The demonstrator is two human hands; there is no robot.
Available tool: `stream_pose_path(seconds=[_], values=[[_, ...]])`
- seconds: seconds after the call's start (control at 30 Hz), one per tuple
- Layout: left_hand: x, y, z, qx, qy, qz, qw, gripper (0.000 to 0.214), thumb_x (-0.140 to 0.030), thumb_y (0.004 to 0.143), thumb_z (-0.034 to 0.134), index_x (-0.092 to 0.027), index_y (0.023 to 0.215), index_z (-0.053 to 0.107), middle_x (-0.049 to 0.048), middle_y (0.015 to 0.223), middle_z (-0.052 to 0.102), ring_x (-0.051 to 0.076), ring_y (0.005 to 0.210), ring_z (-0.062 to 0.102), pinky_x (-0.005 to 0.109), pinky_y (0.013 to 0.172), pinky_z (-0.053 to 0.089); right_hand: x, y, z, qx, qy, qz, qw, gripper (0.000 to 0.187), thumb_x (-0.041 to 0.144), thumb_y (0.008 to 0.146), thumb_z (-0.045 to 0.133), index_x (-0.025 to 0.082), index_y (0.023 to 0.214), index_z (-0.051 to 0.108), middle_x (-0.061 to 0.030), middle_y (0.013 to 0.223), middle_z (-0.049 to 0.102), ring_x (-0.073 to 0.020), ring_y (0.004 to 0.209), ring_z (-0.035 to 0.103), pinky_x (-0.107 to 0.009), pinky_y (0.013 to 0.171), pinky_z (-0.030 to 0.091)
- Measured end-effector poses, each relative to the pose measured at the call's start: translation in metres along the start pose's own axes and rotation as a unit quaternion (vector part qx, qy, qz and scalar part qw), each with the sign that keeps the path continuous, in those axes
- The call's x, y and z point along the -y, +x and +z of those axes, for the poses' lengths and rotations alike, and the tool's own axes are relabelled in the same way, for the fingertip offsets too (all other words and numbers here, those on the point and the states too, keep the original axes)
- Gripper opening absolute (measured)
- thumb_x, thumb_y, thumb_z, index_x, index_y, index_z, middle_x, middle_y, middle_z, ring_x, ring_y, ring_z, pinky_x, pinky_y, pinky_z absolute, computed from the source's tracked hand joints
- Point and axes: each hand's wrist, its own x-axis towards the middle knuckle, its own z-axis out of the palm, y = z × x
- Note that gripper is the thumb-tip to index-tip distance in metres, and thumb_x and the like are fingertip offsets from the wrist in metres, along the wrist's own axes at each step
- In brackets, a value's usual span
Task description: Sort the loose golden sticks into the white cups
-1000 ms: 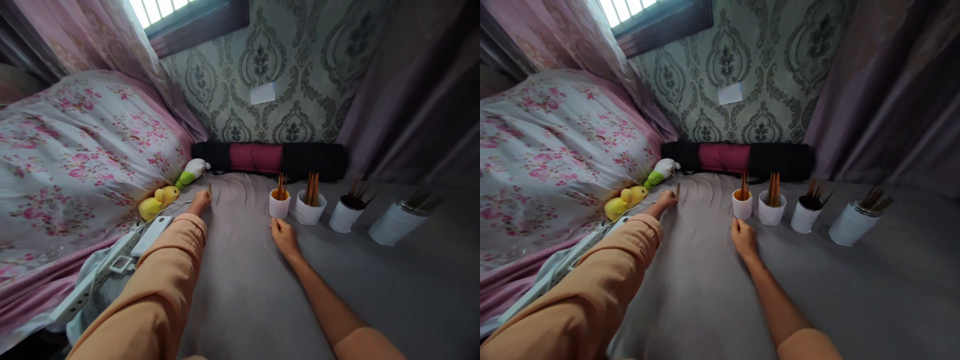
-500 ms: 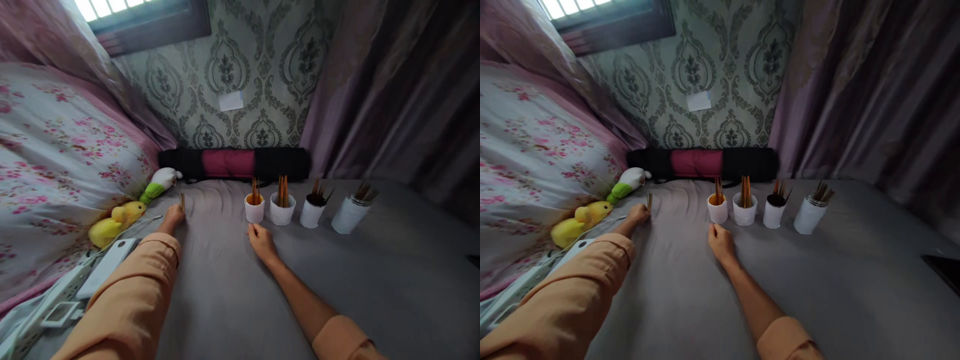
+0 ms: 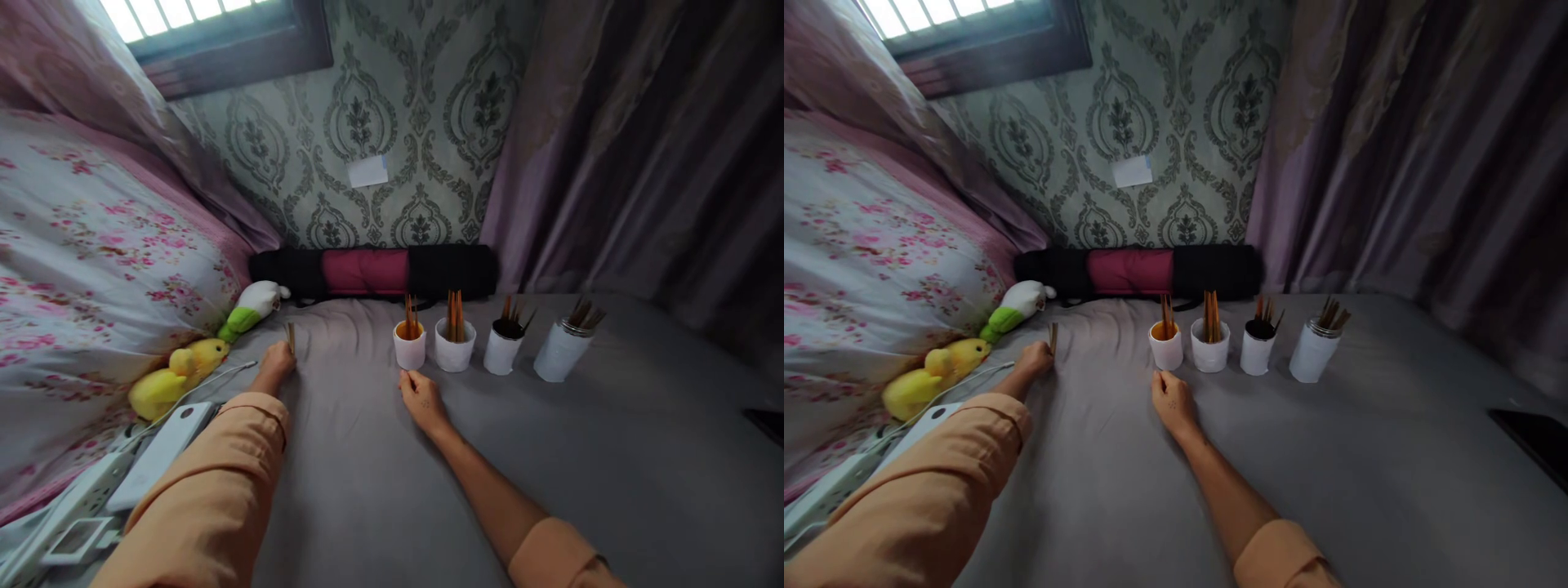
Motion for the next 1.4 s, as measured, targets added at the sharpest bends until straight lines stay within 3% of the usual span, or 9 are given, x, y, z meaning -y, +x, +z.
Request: stream_pose_path(seconds=[0.77,1.4], values=[[-0.0023,0.0002,-0.0022,-0.001,0.010,-0.015,1.000,0.031,-0.018,0.071,0.045,-0.016,0.097,0.060,0.0150,0.101,0.060,0.026,0.094,0.056,0.033,0.072,0.046,0.0020,-0.0002,-0.0014,0.002,0.004,-0.010,1.000,0.036,0.033,0.085,0.035,0.017,0.061,0.056,-0.0024,0.057,0.058,-0.0103,0.053,0.049,-0.020,0.052,0.030],[-0.0030,-0.0030,-0.0046,0.001,-0.036,-0.029,0.999,0.029,-0.019,0.070,0.049,-0.012,0.095,0.061,0.0158,0.096,0.060,0.025,0.091,0.056,0.031,0.072,0.043,0.0023,-0.0002,-0.0013,-0.001,0.000,-0.008,1.000,0.038,0.035,0.085,0.035,0.016,0.061,0.057,-0.0033,0.056,0.058,-0.0108,0.052,0.048,-0.020,0.052,0.030]])
